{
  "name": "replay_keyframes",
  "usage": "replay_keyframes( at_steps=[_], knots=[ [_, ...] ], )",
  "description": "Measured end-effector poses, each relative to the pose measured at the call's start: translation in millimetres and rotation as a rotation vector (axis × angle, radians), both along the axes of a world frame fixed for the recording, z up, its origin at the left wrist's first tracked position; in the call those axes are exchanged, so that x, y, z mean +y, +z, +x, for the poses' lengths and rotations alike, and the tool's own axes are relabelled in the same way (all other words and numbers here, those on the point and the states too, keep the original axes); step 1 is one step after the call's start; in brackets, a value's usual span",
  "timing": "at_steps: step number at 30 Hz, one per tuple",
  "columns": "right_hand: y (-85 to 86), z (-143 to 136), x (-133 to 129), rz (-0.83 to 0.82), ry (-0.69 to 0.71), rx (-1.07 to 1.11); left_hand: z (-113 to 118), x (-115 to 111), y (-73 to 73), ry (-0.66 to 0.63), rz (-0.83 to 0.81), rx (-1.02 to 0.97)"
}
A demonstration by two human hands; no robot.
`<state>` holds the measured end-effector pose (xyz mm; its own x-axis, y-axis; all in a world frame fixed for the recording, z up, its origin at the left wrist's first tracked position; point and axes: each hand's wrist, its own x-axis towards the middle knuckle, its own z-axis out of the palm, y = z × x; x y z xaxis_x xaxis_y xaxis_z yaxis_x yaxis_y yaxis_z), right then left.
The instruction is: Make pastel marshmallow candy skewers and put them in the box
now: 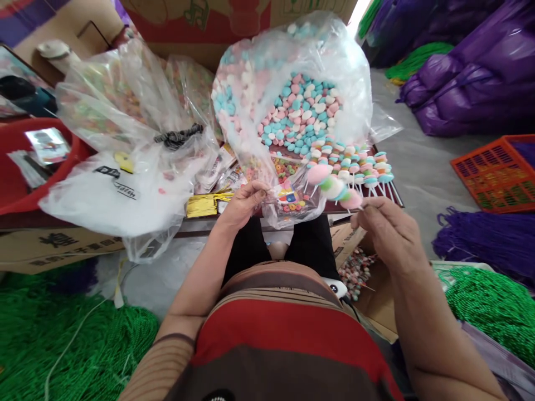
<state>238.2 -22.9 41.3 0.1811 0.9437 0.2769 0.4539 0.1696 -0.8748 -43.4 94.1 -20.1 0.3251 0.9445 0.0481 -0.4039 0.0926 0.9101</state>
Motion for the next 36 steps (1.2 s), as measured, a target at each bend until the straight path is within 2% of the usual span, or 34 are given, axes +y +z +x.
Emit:
replay_keyframes(
  at_steps=[4, 9, 17, 21, 26, 36],
  knots=[
    [6.1, 3, -8, 0.009, -0.019, -0.148, -2, 0, 4.7, -0.038, 0.043, -0.016],
    [7.2, 10, -12, 0.084, -0.099, -0.167, -1, 1, 9.0, -0.051, 0.060, 0.034],
    [5.1, 12, -9, 0.190, -0.068, -0.303, 4, 0, 9.4, -0.100, 0.076, 0.004],
    [7.4, 13, -11, 0.139, -0.054, -0.322, 5, 1, 9.3, -0.145, 0.113, 0.010],
    [8.7, 14, -12, 0.099, -0.088, -0.288, 5, 3, 7.3, -0.114, 0.198, 0.027],
    [1.4, 19, -11, 0.068, -0.173, -0.261, 3, 3, 8.7, -0.101, 0.213, 0.059]
  ],
)
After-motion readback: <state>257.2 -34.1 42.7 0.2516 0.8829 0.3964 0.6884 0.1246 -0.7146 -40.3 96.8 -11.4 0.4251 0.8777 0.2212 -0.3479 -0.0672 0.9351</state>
